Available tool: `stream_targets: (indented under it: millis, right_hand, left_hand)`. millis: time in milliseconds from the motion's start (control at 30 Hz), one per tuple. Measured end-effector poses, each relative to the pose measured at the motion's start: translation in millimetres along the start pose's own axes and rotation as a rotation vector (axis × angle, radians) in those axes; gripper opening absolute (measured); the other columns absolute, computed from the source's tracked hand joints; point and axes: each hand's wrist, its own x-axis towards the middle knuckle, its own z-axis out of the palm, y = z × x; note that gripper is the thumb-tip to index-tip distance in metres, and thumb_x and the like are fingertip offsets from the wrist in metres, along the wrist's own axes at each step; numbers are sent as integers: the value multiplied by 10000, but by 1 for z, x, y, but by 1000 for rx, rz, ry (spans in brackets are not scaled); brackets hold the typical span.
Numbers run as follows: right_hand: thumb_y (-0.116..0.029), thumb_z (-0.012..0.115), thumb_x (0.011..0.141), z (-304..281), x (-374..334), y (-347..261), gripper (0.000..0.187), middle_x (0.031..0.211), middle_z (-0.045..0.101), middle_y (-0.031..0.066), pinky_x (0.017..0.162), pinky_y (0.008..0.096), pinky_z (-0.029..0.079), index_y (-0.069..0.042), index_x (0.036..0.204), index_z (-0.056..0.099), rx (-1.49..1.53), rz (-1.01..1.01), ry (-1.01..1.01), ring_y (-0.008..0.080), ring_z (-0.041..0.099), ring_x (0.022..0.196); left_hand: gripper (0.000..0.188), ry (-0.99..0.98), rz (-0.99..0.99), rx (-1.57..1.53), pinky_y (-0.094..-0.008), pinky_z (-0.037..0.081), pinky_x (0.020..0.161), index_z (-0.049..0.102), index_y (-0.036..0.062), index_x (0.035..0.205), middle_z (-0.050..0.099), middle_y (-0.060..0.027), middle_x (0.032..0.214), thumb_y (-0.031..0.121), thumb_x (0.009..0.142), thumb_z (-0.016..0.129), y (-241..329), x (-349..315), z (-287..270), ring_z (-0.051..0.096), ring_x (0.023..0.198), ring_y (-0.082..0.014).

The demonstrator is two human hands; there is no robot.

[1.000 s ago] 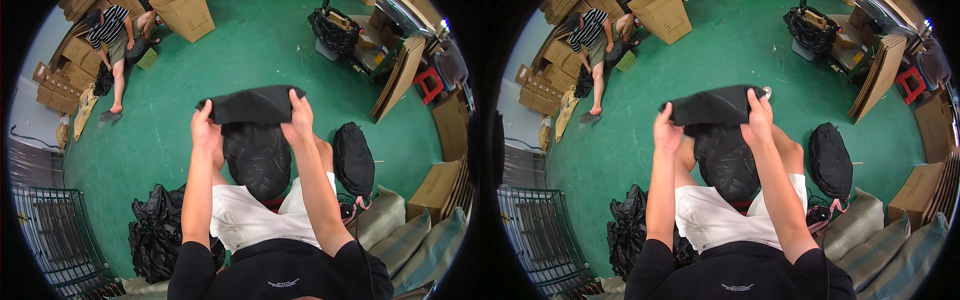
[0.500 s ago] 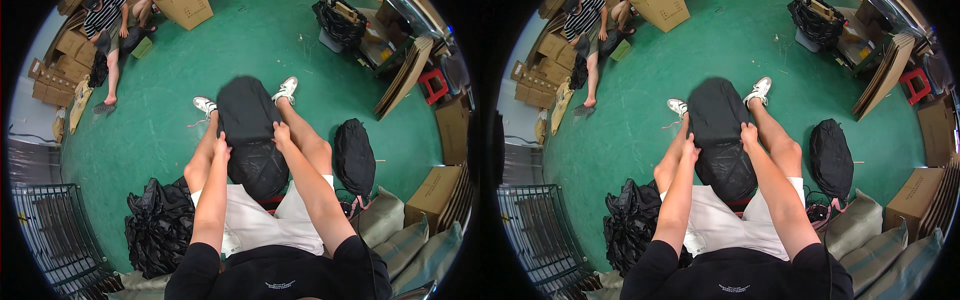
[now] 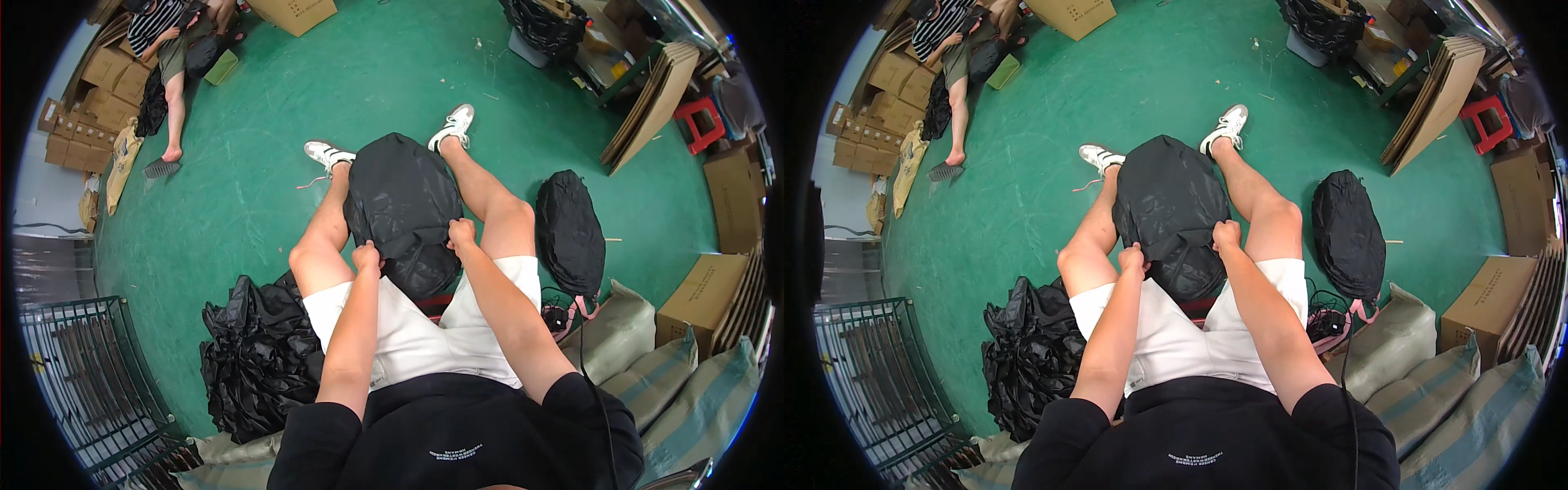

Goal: Inspecting and organizing black fabric covers in a warehouse setting.

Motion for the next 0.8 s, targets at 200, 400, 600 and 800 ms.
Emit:
stream_targets:
  millis: [200,400,600,800]
  right_hand:
    - [-175,567,859,-11,-26,8,326,874,652,178,400,359,462,26,1108,630,-206,-67,18,242,605,522]
    - [-273,626,907,-13,-26,18,499,1124,616,165,607,371,552,32,1288,522,83,-94,-175,244,649,778]
    - [-296,599,931,-23,-6,25,529,1162,601,169,701,476,534,9,1332,437,181,-332,-69,345,638,941]
    - [-248,606,922,-5,-38,15,424,794,616,114,542,399,501,9,1242,503,-30,73,-210,226,590,622]
  left_hand:
    - [376,52,95,-80,-396,521,592,551,11,1176,613,-117,1027,296,936,602,-22,-12,-14,599,796,-245]
    - [321,-237,144,-165,-336,510,612,546,70,947,591,-53,883,308,839,732,-16,-25,-21,561,737,-176]
    - [288,-342,395,-138,-281,477,562,597,58,899,632,-33,813,314,852,720,-2,-63,-3,592,690,-148]
    - [229,-173,232,-92,-279,426,465,594,75,818,635,-40,749,281,909,638,-25,-24,-22,596,564,-152]
